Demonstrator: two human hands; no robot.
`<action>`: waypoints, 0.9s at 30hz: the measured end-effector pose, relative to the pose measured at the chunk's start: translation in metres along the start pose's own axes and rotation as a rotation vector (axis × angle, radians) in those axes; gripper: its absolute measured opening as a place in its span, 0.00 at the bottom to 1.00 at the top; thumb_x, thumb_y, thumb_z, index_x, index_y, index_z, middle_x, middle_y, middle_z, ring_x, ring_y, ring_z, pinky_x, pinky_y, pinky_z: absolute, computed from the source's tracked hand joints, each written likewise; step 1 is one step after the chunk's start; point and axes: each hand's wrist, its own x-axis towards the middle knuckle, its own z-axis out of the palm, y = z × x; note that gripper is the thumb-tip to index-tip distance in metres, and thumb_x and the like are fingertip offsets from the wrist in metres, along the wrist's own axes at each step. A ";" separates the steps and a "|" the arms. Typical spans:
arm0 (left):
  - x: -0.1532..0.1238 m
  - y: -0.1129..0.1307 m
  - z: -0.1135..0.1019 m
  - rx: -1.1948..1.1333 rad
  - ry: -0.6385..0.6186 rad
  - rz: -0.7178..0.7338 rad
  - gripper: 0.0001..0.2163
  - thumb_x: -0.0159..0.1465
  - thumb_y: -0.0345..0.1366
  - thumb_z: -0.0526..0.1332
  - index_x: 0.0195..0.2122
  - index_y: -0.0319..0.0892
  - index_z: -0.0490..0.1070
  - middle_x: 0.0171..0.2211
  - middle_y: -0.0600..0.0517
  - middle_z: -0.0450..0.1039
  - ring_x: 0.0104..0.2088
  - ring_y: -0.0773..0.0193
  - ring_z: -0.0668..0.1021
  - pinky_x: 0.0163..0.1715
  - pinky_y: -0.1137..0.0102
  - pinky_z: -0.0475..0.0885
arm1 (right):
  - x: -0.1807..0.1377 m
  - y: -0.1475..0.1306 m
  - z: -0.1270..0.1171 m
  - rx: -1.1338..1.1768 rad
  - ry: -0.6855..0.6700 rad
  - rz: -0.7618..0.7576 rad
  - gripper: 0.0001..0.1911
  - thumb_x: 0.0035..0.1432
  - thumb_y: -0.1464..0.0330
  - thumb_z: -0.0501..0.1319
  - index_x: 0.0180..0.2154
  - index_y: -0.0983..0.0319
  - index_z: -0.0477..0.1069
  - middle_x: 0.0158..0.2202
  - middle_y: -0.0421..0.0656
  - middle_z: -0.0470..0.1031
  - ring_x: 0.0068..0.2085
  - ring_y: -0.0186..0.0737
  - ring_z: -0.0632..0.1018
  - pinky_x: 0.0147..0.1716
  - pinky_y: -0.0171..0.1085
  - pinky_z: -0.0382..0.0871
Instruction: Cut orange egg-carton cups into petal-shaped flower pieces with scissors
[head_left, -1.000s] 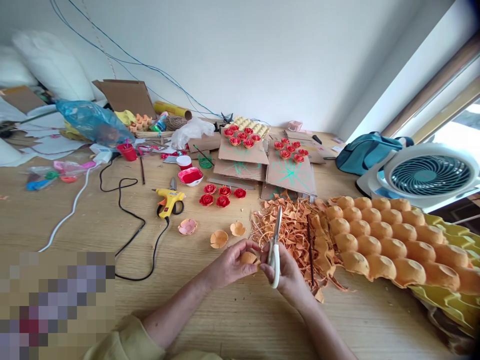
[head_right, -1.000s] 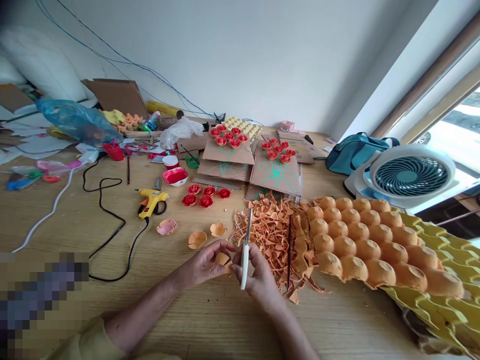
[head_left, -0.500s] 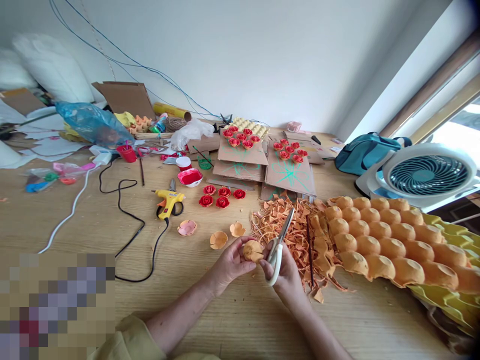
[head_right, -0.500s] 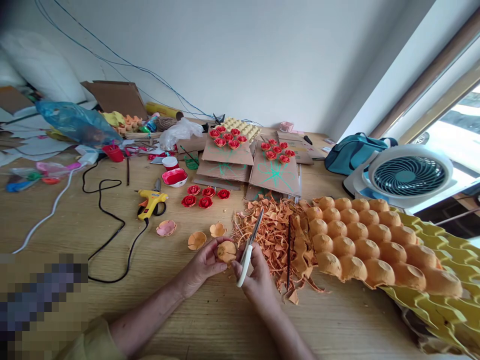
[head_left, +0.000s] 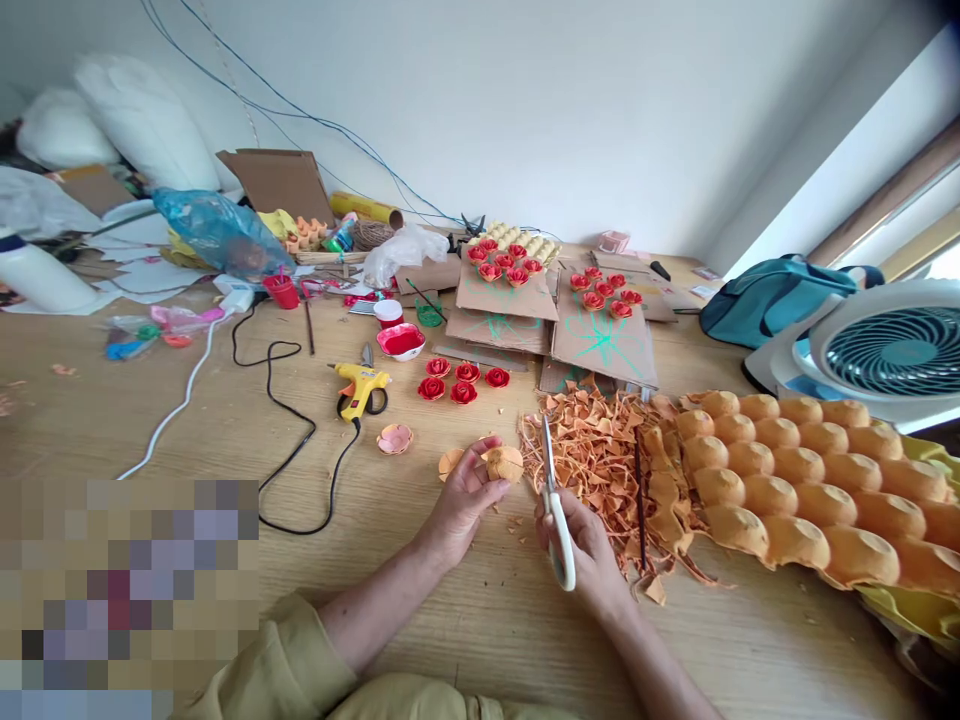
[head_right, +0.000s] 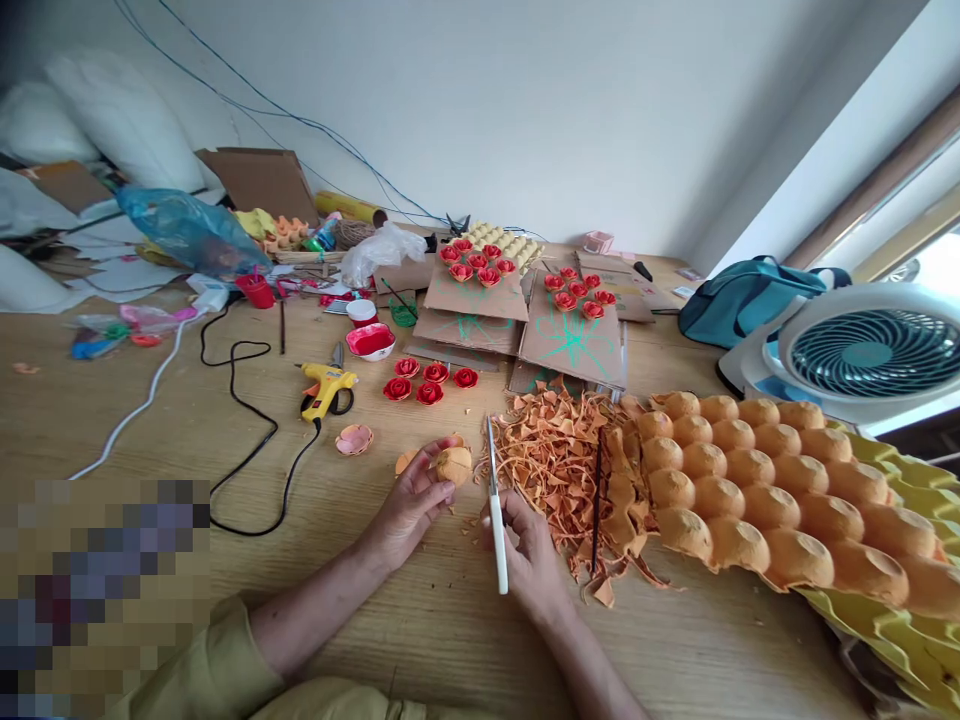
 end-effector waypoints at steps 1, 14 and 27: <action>0.000 0.001 0.000 -0.011 0.007 -0.001 0.27 0.50 0.32 0.73 0.51 0.45 0.68 0.38 0.55 0.72 0.30 0.73 0.70 0.32 0.76 0.64 | 0.000 -0.001 0.000 -0.035 -0.016 0.001 0.20 0.64 0.51 0.56 0.29 0.60 0.63 0.25 0.37 0.61 0.27 0.35 0.62 0.25 0.34 0.57; -0.004 0.008 0.004 -0.004 0.030 0.043 0.25 0.50 0.33 0.73 0.50 0.47 0.69 0.40 0.55 0.73 0.37 0.70 0.73 0.38 0.75 0.67 | 0.003 -0.001 0.004 -0.295 -0.157 -0.085 0.18 0.66 0.53 0.53 0.32 0.60 0.67 0.28 0.40 0.66 0.32 0.40 0.66 0.32 0.37 0.61; -0.004 0.005 0.003 0.202 0.026 0.183 0.24 0.54 0.35 0.72 0.50 0.47 0.67 0.41 0.54 0.74 0.42 0.66 0.75 0.46 0.71 0.68 | 0.001 0.002 0.004 -0.317 -0.164 -0.126 0.18 0.66 0.52 0.52 0.34 0.59 0.66 0.29 0.40 0.66 0.33 0.41 0.66 0.33 0.37 0.61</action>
